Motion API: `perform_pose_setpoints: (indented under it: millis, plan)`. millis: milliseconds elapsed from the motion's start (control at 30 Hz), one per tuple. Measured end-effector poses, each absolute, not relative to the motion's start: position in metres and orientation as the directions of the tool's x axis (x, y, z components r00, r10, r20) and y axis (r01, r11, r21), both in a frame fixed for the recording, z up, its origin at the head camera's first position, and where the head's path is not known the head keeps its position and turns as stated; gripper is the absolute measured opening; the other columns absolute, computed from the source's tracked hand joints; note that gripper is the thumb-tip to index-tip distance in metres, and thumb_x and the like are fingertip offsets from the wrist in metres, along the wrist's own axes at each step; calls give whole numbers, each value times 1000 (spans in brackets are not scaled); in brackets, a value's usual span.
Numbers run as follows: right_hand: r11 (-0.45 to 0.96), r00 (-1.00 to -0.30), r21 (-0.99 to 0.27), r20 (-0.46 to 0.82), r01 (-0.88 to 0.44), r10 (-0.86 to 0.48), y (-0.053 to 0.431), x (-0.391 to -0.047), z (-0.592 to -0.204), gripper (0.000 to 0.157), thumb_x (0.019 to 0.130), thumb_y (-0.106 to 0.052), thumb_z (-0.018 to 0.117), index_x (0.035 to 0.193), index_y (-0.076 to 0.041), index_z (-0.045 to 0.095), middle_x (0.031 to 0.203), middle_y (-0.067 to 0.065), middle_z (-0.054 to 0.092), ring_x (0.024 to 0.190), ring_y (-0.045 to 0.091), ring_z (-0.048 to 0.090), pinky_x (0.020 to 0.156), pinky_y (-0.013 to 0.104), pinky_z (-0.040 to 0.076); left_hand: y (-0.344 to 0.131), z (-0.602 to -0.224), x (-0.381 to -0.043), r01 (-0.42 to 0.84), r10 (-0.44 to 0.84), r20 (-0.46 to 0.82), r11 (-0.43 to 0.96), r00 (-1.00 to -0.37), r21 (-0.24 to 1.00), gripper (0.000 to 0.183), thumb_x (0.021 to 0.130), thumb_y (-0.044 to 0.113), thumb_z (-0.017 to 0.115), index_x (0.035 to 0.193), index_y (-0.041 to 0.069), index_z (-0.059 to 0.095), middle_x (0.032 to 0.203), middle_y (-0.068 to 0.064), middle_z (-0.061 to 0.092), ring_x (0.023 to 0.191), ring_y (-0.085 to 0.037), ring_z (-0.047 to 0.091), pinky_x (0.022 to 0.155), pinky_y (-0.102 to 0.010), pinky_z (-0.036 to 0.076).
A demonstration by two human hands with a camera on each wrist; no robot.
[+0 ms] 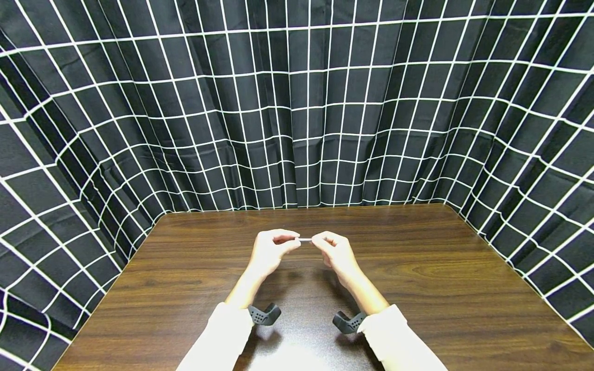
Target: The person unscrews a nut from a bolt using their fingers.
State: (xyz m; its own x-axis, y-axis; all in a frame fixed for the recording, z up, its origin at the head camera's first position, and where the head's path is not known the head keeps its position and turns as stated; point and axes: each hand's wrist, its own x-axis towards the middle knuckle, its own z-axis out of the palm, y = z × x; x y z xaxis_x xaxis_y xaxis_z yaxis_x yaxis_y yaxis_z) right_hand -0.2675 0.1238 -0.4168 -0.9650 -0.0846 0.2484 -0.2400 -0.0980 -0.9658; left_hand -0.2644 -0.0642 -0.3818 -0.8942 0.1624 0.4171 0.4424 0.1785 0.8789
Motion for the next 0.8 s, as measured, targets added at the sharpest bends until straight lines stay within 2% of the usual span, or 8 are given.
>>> perform_pose_setpoints:
  millis: [100, 267, 800]
  plan:
    - [-108, -960, -961, 265, -256, -88, 124, -267, -416, 9, 94, -6, 62, 94, 3, 65, 53, -7, 36, 43, 5, 27, 41, 21, 22, -65, -374, -258, 450, 173, 423, 180, -890, 875, 17, 80, -1, 75, 96, -8, 72, 88, -17, 72, 75, -17, 66, 65, -21, 49]
    - [-120, -952, -953, 291, -279, -94, 124, -267, -417, 21, 92, -5, 64, 105, 12, 62, 53, -7, 39, 43, 5, 28, 42, 20, 23, -65, -373, -257, 454, 170, 426, 190, -889, 871, 15, 81, -2, 75, 95, -6, 73, 88, -17, 72, 76, -19, 66, 65, -21, 49]
    - [-171, -941, -937, 323, -303, -104, 124, -266, -415, 28, 85, 7, 65, 112, 13, 60, 56, -7, 42, 44, 5, 30, 43, 20, 25, -65, -371, -256, 460, 174, 430, 201, -886, 865, 16, 81, 0, 75, 96, -7, 72, 88, -18, 72, 77, -23, 66, 65, -20, 48]
